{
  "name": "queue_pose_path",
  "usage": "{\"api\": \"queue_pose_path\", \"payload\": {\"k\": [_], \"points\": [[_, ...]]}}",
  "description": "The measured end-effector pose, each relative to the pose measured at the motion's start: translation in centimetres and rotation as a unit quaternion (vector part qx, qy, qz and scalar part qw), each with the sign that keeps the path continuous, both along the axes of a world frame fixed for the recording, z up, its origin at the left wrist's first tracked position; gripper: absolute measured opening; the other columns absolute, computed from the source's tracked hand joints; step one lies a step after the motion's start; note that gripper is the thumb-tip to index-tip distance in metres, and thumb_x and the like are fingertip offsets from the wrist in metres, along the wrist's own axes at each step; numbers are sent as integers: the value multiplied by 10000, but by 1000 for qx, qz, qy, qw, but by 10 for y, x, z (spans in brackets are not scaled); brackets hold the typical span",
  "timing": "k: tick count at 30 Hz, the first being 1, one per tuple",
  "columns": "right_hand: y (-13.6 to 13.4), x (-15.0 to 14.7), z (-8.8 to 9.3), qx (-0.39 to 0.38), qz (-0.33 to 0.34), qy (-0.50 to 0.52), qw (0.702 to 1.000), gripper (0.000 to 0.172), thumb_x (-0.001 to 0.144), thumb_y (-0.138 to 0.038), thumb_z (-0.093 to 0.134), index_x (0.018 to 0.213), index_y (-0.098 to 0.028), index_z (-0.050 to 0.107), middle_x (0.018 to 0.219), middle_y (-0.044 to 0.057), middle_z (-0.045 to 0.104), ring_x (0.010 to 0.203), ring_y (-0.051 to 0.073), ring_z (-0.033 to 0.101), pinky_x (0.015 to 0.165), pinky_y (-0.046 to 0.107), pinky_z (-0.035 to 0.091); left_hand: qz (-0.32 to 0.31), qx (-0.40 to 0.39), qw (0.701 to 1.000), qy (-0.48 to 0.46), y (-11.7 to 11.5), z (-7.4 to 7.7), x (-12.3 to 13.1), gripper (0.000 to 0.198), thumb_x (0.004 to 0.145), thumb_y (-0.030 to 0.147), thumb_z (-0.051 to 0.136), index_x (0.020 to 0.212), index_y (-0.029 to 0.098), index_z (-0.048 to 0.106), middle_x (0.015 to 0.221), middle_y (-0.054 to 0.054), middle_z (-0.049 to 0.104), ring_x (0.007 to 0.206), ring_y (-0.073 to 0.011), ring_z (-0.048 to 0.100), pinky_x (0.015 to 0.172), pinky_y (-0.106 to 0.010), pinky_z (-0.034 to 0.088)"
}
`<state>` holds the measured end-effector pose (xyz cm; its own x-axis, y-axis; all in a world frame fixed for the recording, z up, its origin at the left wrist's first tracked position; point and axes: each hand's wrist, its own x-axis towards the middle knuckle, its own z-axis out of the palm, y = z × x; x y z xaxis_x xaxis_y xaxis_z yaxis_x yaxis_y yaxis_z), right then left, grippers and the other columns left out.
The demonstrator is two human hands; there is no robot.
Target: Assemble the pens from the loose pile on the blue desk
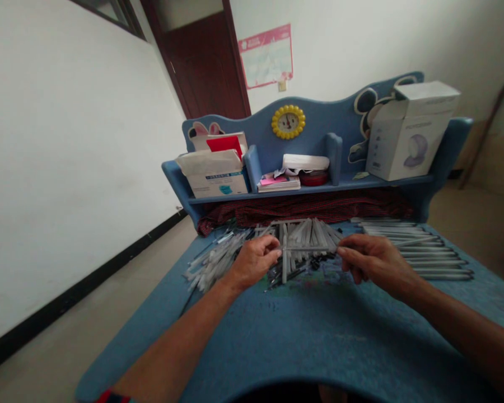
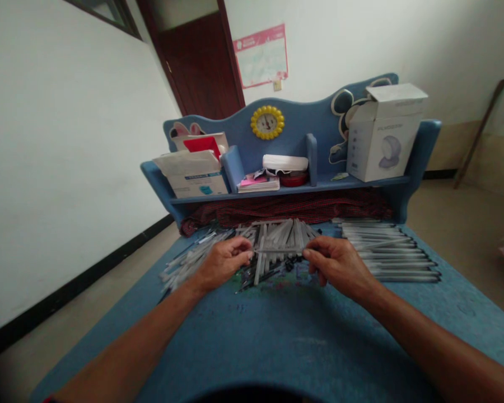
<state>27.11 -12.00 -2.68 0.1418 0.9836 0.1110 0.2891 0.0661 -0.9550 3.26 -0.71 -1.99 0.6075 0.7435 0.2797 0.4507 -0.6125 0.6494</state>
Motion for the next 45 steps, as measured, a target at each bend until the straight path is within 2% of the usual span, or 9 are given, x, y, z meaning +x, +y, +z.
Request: {"api": "queue_pose_path", "payload": {"k": [9, 19, 24, 33, 45], "points": [[-1, 0, -1, -1, -1, 1, 1000, 306, 749, -442, 582, 769, -138, 606, 550, 3, 597, 366, 81, 497, 359, 192, 336, -10, 69, 998, -3, -7, 4, 0, 111, 743, 184, 562, 822, 160, 636, 734, 1, 585, 689, -123, 546, 630, -217, 425], [-1, -1, -2, -11, 11, 3, 1000, 278, 762, -418, 586, 751, -141, 611, 547, -1, 598, 364, 77, 500, 356, 186, 326, -36, 105, 994, 10, -7, 1, -3, 149, 745, 145, 555, 848, 155, 662, 825, -23, 627, 747, -128, 581, 685, -225, 443], [-1, -4, 0, -20, 19, 11, 1000, 257, 766, -399, 579, 696, -152, 589, 519, -12, 592, 349, 73, 493, 355, 186, 323, -70, 84, 994, 12, -10, 5, -5, 153, 781, 195, 532, 842, 159, 667, 815, -23, 632, 767, -134, 599, 728, -238, 454], [4, -5, -9, -36, 51, 109, 992, 315, 788, -449, 563, 652, -169, 517, 520, -4, 629, 320, 82, 509, 323, 179, 294, -73, -59, 995, 17, -11, 8, -14, 222, 810, 306, 526, 920, 163, 654, 816, -6, 635, 552, -84, 560, 532, -189, 459], [5, -4, -11, -53, 56, 154, 985, 344, 760, -470, 589, 626, -170, 486, 449, -24, 594, 272, 73, 474, 279, 160, 256, -86, -79, 992, 45, -23, 11, -12, 231, 812, 322, 515, 899, 163, 659, 755, 4, 628, 519, -77, 532, 500, -170, 439]]}}
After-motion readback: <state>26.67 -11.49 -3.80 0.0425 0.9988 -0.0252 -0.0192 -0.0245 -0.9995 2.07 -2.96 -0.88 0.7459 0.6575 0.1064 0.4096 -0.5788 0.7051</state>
